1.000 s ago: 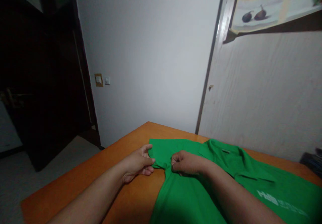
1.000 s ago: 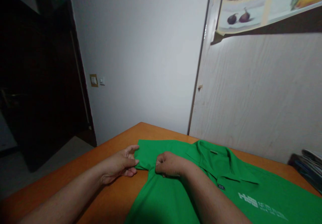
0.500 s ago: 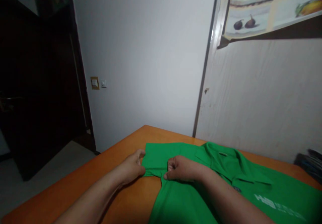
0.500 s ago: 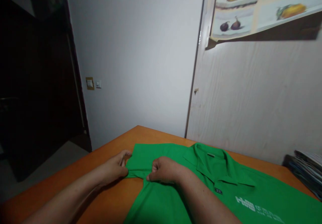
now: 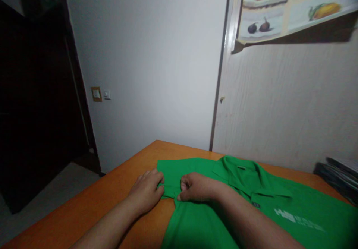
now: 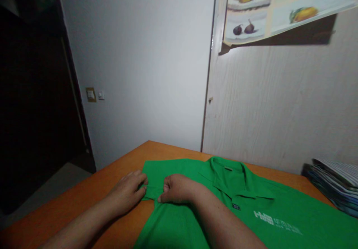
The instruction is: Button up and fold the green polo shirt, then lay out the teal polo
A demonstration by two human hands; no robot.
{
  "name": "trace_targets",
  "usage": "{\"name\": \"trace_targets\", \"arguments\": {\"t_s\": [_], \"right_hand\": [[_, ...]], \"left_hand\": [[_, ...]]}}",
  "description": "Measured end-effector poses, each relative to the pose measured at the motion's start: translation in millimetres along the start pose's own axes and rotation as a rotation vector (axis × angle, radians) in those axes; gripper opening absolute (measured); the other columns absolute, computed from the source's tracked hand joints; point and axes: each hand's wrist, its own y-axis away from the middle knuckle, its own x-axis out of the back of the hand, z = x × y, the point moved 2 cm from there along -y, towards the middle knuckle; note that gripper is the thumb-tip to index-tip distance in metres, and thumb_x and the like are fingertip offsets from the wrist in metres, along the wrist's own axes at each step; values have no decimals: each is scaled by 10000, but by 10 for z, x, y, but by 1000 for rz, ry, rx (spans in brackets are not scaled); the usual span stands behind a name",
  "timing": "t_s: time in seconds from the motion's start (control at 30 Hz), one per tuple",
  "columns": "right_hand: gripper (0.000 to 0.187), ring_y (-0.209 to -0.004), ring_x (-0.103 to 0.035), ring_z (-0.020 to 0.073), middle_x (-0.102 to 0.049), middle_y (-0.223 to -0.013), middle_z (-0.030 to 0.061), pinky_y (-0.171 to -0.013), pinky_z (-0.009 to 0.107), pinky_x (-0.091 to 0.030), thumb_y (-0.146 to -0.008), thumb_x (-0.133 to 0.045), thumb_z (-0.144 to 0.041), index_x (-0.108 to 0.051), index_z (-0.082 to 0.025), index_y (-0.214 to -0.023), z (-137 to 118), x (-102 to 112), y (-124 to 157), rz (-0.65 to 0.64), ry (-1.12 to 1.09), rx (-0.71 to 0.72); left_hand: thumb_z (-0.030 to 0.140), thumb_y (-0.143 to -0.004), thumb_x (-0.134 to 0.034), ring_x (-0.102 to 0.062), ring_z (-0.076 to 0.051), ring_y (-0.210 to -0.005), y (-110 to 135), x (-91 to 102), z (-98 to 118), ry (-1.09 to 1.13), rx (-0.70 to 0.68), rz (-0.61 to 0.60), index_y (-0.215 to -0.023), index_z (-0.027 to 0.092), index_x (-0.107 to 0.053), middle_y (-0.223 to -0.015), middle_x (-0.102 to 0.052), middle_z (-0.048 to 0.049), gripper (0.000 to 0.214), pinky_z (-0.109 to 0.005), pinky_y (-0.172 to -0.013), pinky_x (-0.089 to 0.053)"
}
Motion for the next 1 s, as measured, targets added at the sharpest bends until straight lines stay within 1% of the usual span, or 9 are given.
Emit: {"name": "trace_targets", "arguments": {"t_s": [0.17,0.27,0.37,0.43,0.6,0.73,0.87,0.93,1.0], "right_hand": [[307,-570,-457,102,-513,-602,-72,-511,217,-307,-733,-752,-477,-600,-215,-782,-39,21,17,-14,0,4],[230,-569,-465,102,-519,-604,-71,-515,215,-313,-761,-715,-418,-607,-216,-780,-40,21,-12,7,24,12],[97,-576,-469,97,-522,-615,-72,-529,210,-320,-804,-630,-310,-617,-214,-794,-17,13,-47,49,58,24],[78,-585,-475,97,-524,-622,-71,-538,207,-324,-822,-594,-284,-623,-213,-807,7,1,-61,76,82,38],[121,-651,-512,113,-606,-702,-46,-558,205,-337,-836,-596,-298,-668,-208,-874,29,-26,-80,146,134,39],[172,-689,-543,144,-686,-799,-5,-566,225,-352,-841,-610,-329,-717,-212,-908,-125,23,-56,148,233,25],[222,-667,-563,162,-709,-800,6,-570,247,-388,-824,-655,-388,-741,-212,-930,-301,162,157,48,208,-15],[221,-699,-581,167,-716,-820,17,-595,250,-400,-832,-663,-389,-740,-201,-919,-294,277,376,103,193,-22],[215,-769,-603,172,-725,-874,36,-641,246,-411,-865,-643,-375,-733,-187,-915,-185,411,676,238,186,-22]], "left_hand": [[465,-974,-446,-583,-261,-958,0,69,42,-91,59,74,-870,224,-617,-963,-645,-65,313,-370,-801,-379],[474,-995,-432,-568,-253,-984,11,102,193,-64,-99,133,-916,225,-616,-978,-639,-61,320,-378,-844,-374],[465,-1010,-419,-560,-232,-953,41,49,327,-8,-318,56,-927,231,-612,-950,-634,-39,315,-372,-852,-373],[448,-997,-455,-558,-229,-928,51,-11,359,-7,-387,12,-914,230,-611,-935,-633,-32,280,-373,-843,-372],[373,-933,-546,-559,-239,-930,15,-125,329,-46,-392,47,-880,218,-597,-942,-632,-41,172,-372,-820,-371],[341,-904,-555,-563,-241,-939,-8,-148,314,-71,-394,78,-876,219,-597,-958,-636,-47,132,-372,-823,-370],[356,-908,-522,-570,-249,-934,-3,-120,316,-116,-394,86,-881,221,-603,-936,-634,-52,160,-378,-818,-370],[365,-907,-512,-575,-252,-932,2,-100,319,-131,-389,85,-879,221,-604,-920,-633,-52,173,-380,-821,-372],[373,-910,-499,-580,-254,-936,8,-86,322,-138,-387,80,-881,221,-607,-919,-635,-55,188,-383,-832,-378]]}}
